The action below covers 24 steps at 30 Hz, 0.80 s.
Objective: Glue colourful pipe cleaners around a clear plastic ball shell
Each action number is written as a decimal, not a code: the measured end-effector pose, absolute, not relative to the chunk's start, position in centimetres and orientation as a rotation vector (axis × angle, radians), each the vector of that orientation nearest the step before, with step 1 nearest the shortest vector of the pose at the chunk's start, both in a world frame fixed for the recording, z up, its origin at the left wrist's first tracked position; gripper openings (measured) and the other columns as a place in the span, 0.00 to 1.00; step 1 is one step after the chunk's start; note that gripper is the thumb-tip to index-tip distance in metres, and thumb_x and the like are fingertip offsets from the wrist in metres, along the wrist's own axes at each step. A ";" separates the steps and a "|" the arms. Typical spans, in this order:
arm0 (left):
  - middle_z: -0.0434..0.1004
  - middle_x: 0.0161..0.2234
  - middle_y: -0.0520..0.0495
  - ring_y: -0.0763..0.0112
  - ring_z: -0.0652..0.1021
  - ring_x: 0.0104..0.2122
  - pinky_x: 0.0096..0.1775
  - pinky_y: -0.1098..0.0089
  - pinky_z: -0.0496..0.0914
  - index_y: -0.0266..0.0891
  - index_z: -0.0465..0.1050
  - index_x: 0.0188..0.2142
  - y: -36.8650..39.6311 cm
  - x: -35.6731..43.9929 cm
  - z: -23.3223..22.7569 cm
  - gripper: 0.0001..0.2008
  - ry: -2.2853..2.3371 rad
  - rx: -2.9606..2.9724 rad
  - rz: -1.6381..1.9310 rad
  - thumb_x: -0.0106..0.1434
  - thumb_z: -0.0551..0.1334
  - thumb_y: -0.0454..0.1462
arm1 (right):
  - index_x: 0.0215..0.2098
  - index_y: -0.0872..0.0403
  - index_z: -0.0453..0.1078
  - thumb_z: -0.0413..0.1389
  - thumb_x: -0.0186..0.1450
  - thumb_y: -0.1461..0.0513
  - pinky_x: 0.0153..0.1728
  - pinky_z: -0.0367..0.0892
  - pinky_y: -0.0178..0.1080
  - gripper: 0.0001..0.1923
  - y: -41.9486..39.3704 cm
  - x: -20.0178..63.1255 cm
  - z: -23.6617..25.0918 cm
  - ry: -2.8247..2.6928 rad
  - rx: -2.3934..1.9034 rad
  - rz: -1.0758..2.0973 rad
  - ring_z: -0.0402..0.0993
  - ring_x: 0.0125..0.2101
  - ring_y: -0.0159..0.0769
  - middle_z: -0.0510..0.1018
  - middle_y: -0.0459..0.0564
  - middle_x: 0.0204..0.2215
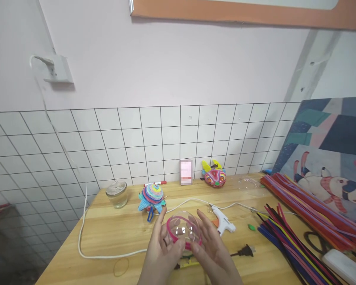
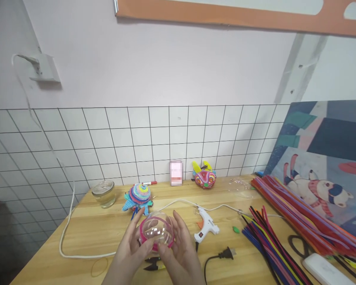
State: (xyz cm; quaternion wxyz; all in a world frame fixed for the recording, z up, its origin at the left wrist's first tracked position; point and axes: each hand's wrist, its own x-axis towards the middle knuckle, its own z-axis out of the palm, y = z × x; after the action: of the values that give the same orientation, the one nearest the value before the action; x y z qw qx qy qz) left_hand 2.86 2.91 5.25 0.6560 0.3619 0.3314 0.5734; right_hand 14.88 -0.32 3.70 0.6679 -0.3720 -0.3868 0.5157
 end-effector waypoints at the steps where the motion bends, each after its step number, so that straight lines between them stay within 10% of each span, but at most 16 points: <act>1: 0.77 0.47 0.34 0.49 0.78 0.45 0.43 0.59 0.73 0.42 0.43 0.65 2.8 3.0 5.3 0.57 0.753 0.819 1.302 0.42 0.74 0.43 | 0.60 0.44 0.58 0.63 0.55 0.51 0.55 0.61 0.49 0.37 -0.3 14.9 3.8 -0.873 -0.853 1.165 0.58 0.60 0.47 0.64 0.55 0.61; 13: 0.74 0.50 0.33 0.51 0.77 0.46 0.45 0.58 0.72 0.38 0.51 0.62 3.6 1.8 6.1 0.50 0.782 0.664 1.279 0.44 0.73 0.40 | 0.61 0.45 0.58 0.65 0.55 0.51 0.57 0.58 0.52 0.39 0.2 15.4 4.0 -0.678 -0.763 1.255 0.66 0.56 0.47 0.69 0.58 0.57; 24: 0.79 0.46 0.39 0.60 0.78 0.44 0.47 0.62 0.70 0.39 0.68 0.53 3.9 -0.1 7.6 0.20 0.634 0.467 1.168 0.60 0.62 0.39 | 0.25 0.53 0.75 0.70 0.45 0.53 0.29 0.67 0.34 0.16 1.1 16.4 4.7 -0.713 -0.925 1.168 0.72 0.25 0.32 0.77 0.45 0.22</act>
State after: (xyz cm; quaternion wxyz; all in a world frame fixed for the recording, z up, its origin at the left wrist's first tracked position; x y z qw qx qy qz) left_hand -0.08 3.90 7.62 0.7620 0.2148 0.2915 0.5369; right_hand 16.41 1.07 4.74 0.6777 -0.4116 -0.3175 0.5200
